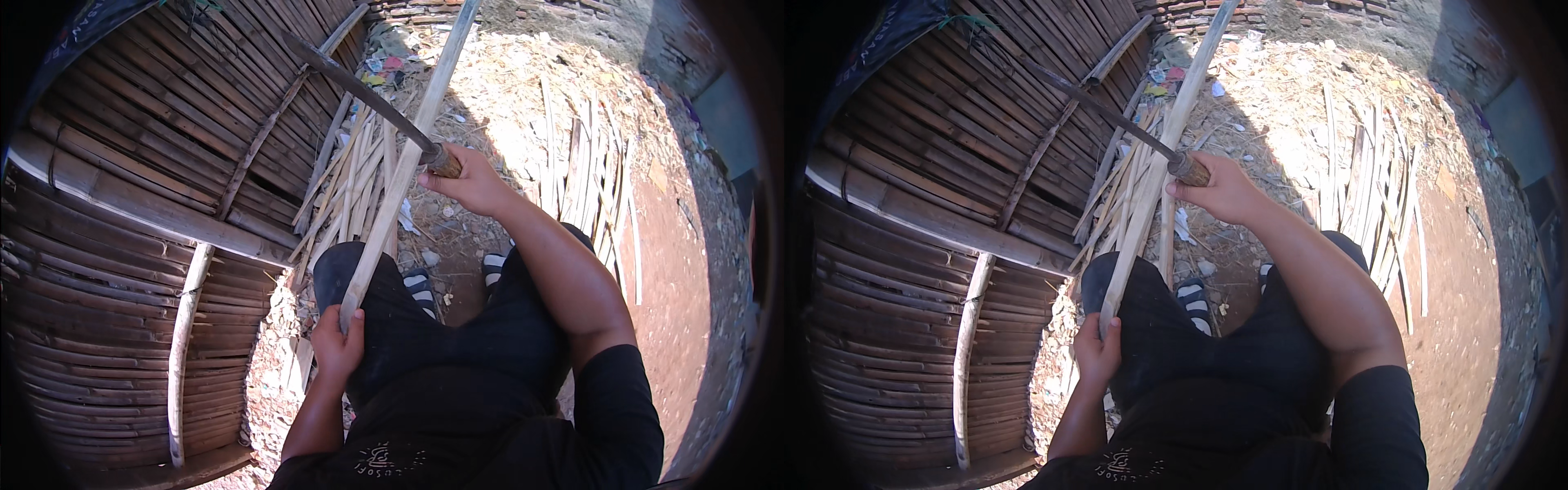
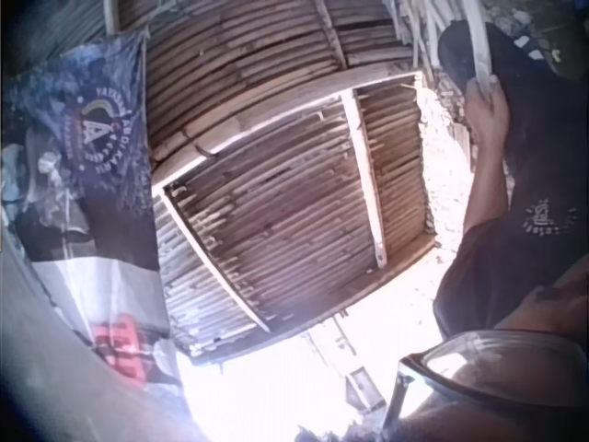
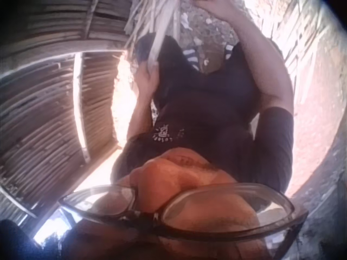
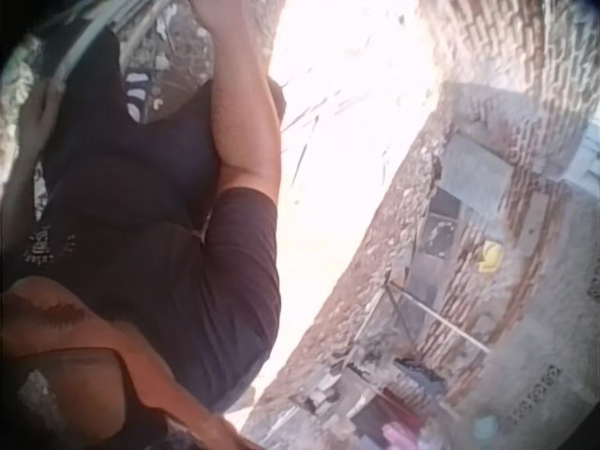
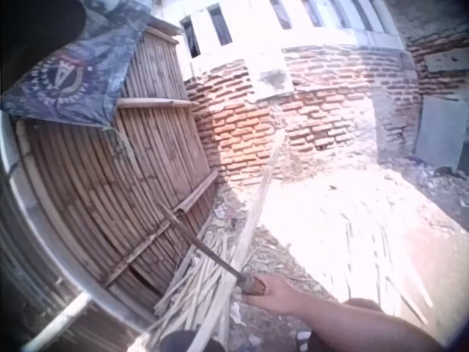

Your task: The person holds a bamboo strip with one hand while using a large blade in the other hand to shave and smooth the surface of the wood. The person picks up different strips from a pile on the ground and shaves them individually.

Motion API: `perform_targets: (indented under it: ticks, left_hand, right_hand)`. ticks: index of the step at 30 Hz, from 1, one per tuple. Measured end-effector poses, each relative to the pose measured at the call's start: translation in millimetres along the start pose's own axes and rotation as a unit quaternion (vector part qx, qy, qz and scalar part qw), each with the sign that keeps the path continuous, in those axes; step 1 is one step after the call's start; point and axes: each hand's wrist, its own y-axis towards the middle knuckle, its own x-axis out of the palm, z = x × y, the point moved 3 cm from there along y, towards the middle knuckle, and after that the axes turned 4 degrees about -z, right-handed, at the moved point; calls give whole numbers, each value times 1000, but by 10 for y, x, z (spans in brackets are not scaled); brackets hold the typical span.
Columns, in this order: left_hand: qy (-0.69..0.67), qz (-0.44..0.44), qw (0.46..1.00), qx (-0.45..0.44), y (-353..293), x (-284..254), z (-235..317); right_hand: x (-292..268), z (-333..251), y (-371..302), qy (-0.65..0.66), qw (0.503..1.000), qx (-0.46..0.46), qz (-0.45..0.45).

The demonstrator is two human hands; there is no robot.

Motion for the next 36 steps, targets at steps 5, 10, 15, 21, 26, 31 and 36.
perform_targets:
  ticks: [5, 10, 15, 21, 26, 31, 36]
  left_hand:
    - [69, 29, 996, 39, -46, -48, 57]
    - [126, 42, 991, 31, -71, -97, 52]
    - [183, 21, 983, 20, -101, -215, 17]
    - [125, -105, 985, -61, 37, -337, 128]
    - [-190, -223, 946, -143, 49, -216, -131]
    - [-152, -203, 964, -75, 46, -170, -205]
    - [-108, -120, 981, -107, 43, -90, -97]
  right_hand:
    - [10, -55, 46, 23, 999, -26, -18]
    - [39, -151, 48, 14, 999, -42, -21]
    - [100, -136, 102, 49, 997, -63, -6]
    - [160, -232, 107, 156, 987, -14, -44]
    - [159, -268, 103, 119, 991, -20, -56]
    - [-45, -291, 59, -86, 991, -102, -6]
    - [-185, -347, -44, -397, 896, -200, 2]
